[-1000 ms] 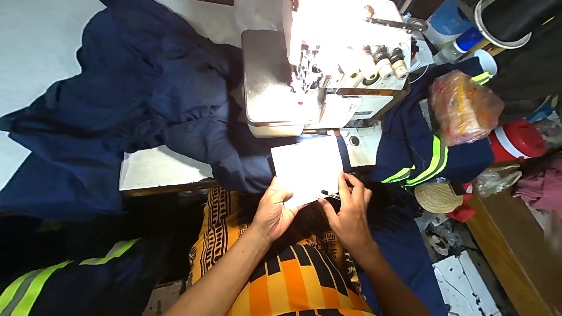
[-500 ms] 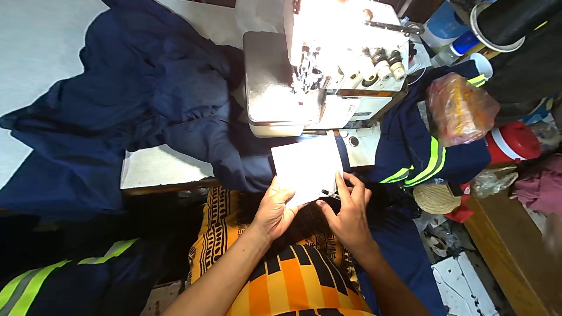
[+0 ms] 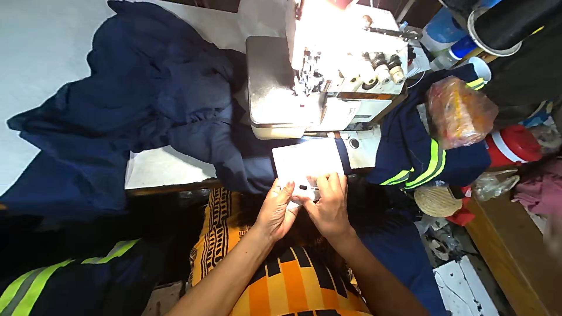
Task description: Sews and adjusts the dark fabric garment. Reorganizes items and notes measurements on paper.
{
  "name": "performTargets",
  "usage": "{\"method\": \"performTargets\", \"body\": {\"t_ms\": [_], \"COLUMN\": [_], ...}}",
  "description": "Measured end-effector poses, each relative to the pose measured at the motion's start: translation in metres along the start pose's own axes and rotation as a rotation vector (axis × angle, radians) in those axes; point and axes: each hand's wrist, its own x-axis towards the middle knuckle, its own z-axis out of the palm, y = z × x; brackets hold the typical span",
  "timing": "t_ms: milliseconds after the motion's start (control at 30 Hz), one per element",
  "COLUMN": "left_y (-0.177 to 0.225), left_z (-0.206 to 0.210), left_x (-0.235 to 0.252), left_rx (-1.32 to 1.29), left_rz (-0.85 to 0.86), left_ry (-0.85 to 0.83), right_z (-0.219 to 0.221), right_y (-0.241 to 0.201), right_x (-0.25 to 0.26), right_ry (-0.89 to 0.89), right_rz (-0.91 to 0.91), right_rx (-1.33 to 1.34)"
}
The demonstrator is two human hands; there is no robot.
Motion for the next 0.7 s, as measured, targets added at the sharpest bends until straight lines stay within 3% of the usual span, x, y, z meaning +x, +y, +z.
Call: {"method": "performTargets", "body": {"t_ms": [233,400,533,633,700], "left_y": [0.000,0.000,0.004,0.008,0.010], "left_z": [0.000,-0.001,0.002,0.001,0.001], "left_x": [0.002,0.004,0.001,0.000,-0.001], "left_rx": [-0.101,-0.055,0.051,0.084,0.075], "left_rz": [-0.032,-0.008,0.019,0.047,0.045], "left_ry": [0.052,0.022,0.115,0.143,0.156], "right_z": [0.001,-0.006,-0.016,-0.031,-0.044], "right_y": [0.006,0.008,0.014,0.036,0.056], "right_x": [0.003,0.005,0.003,0.017,0.033], "right_ry": [0.017,0.021,-0.001,0.119,0.180], "right_rz": [0.026,0.036,-0.011,-0.016,0.070], "right_rx": [0.047,0.046,0.100,0.240,0.535]}}
